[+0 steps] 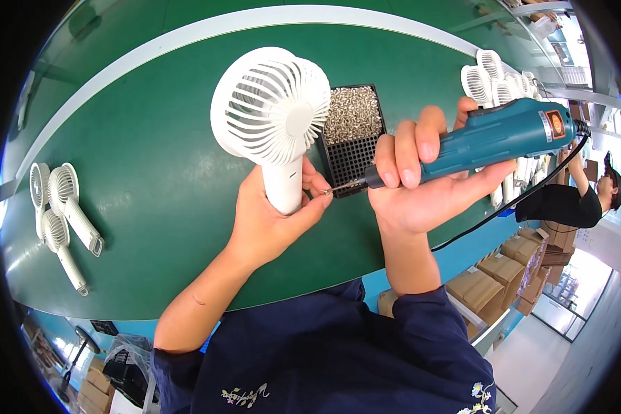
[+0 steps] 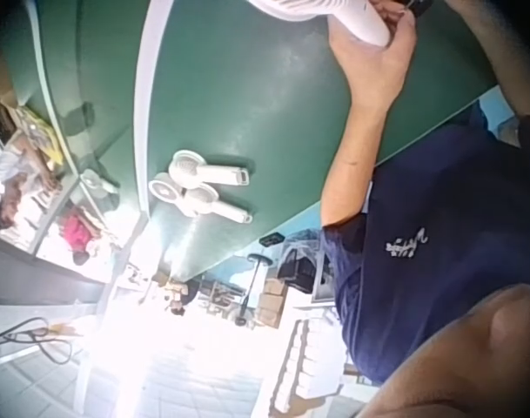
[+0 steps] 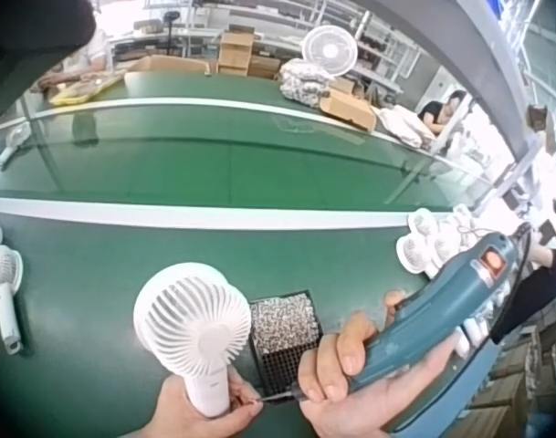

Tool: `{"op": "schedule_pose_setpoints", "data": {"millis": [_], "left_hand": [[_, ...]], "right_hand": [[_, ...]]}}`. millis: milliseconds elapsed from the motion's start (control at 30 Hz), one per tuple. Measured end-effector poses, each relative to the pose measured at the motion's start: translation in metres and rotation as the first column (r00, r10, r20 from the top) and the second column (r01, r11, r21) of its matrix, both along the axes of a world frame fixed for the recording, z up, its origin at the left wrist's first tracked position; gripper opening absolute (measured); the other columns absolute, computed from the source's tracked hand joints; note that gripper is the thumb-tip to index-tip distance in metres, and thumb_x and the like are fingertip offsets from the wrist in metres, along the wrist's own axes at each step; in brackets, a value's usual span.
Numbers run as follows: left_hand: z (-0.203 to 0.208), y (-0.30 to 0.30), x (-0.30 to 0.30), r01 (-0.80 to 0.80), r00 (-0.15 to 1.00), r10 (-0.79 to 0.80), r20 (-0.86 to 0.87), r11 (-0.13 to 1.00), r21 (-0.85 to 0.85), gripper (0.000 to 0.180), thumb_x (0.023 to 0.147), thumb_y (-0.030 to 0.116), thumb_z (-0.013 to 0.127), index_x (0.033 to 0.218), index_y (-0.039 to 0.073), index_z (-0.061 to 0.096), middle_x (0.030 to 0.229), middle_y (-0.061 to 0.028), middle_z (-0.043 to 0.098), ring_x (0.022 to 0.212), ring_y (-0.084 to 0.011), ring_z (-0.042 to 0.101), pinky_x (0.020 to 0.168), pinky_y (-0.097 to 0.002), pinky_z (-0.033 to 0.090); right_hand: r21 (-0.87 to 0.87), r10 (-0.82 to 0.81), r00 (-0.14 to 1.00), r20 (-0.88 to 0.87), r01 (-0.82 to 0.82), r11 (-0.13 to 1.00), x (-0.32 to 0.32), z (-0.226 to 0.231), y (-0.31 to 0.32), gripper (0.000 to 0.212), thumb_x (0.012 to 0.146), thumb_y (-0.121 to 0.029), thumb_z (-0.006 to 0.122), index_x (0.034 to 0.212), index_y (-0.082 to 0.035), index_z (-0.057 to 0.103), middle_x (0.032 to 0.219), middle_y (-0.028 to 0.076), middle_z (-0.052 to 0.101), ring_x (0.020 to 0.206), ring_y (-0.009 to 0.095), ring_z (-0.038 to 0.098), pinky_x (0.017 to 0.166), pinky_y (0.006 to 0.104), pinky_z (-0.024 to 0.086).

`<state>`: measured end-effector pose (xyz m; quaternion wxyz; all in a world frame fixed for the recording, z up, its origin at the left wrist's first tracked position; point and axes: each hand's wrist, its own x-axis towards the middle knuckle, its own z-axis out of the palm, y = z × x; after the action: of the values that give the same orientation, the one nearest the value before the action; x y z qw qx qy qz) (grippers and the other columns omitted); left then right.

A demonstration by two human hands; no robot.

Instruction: The person assembles portable handheld fans by securing screws with an electric screwdriver.

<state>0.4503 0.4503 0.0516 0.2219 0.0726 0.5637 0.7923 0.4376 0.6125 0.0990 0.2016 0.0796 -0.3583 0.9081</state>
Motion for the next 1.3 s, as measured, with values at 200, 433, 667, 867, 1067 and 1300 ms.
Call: {"op": "schedule_pose_setpoints", "data": {"millis": [200, 433, 667, 867, 1067, 1300], "left_hand": [[0.0003, 0.0007, 0.0004, -0.003, 1.000, 0.003, 0.007, 1.000, 0.010, 0.034, 0.075, -0.011, 0.065, 0.103, 0.000, 0.048, 0.087, -0.0074, 0.062, 0.079, -0.0106, 0.060, 0.068, -0.0244, 0.050], [0.0008, -0.0021, -0.0017, 0.012, 0.999, -0.012, 0.030, 1.000, -0.013, 0.032, 0.075, -0.008, 0.067, 0.100, -0.001, 0.049, 0.084, -0.0068, 0.063, 0.075, -0.0103, 0.061, 0.067, -0.0250, 0.051], [0.0025, -0.0029, -0.0029, -0.007, 0.999, 0.008, 0.053, 1.000, -0.030, 0.032, 0.075, -0.005, 0.071, 0.099, -0.001, 0.051, 0.083, -0.0070, 0.065, 0.077, -0.0109, 0.064, 0.066, -0.0241, 0.052], [-0.0018, -0.0029, -0.0006, -0.007, 0.998, 0.005, 0.063, 1.000, 0.031, 0.031, 0.075, -0.007, 0.070, 0.100, -0.002, 0.051, 0.084, -0.0094, 0.065, 0.078, -0.0132, 0.065, 0.067, -0.0257, 0.054], [0.0001, -0.0043, -0.0022, 0.021, 0.996, -0.027, 0.085, 0.997, 0.074, 0.030, 0.076, -0.008, 0.069, 0.100, -0.003, 0.052, 0.084, -0.0110, 0.066, 0.078, -0.0146, 0.065, 0.068, -0.0259, 0.055], [0.0016, 0.0016, -0.0010, 0.014, 0.997, -0.017, 0.075, 0.999, 0.040, 0.030, 0.076, -0.006, 0.069, 0.101, -0.003, 0.051, 0.091, -0.0141, 0.066, 0.077, -0.0142, 0.064, 0.067, -0.0263, 0.053]], "right_hand": [[0.011, 0.019, 0.999, 0.028, -0.020, 1.000, 0.0006, 0.0010, 0.0016, 0.071, 0.088, -0.070, 0.029, 0.124, -0.011, 0.044, 0.071, 0.002, 0.044, 0.045, 0.009, 0.037, 0.035, 0.0226, 0.034], [0.001, 0.027, 1.000, 0.011, -0.027, 1.000, 0.0010, -0.0015, 0.0021, 0.071, 0.088, -0.070, 0.029, 0.124, -0.010, 0.046, 0.071, 0.002, 0.043, 0.045, 0.008, 0.038, 0.035, 0.0221, 0.034], [-0.024, -0.006, 1.000, -0.001, 0.006, 1.000, 0.0013, -0.0009, 0.0019, 0.070, 0.089, -0.068, 0.029, 0.124, -0.010, 0.046, 0.072, 0.001, 0.044, 0.046, 0.008, 0.038, 0.036, 0.0209, 0.033], [-0.086, 0.010, 1.000, 0.001, -0.010, 0.996, 0.0020, -0.0033, 0.0027, 0.069, 0.090, -0.068, 0.030, 0.123, -0.010, 0.047, 0.072, 0.001, 0.044, 0.048, 0.007, 0.038, 0.037, 0.0203, 0.034], [-0.056, 0.049, 0.999, 0.003, -0.049, 0.997, 0.0016, -0.0041, 0.0046, 0.070, 0.089, -0.068, 0.031, 0.124, -0.010, 0.045, 0.072, 0.001, 0.044, 0.048, 0.008, 0.039, 0.037, 0.0200, 0.034], [-0.028, 0.008, 1.000, -0.028, -0.009, 1.000, 0.0026, -0.0026, 0.0035, 0.071, 0.088, -0.070, 0.030, 0.124, -0.011, 0.044, 0.071, 0.001, 0.043, 0.046, 0.009, 0.039, 0.036, 0.0217, 0.035]]}}
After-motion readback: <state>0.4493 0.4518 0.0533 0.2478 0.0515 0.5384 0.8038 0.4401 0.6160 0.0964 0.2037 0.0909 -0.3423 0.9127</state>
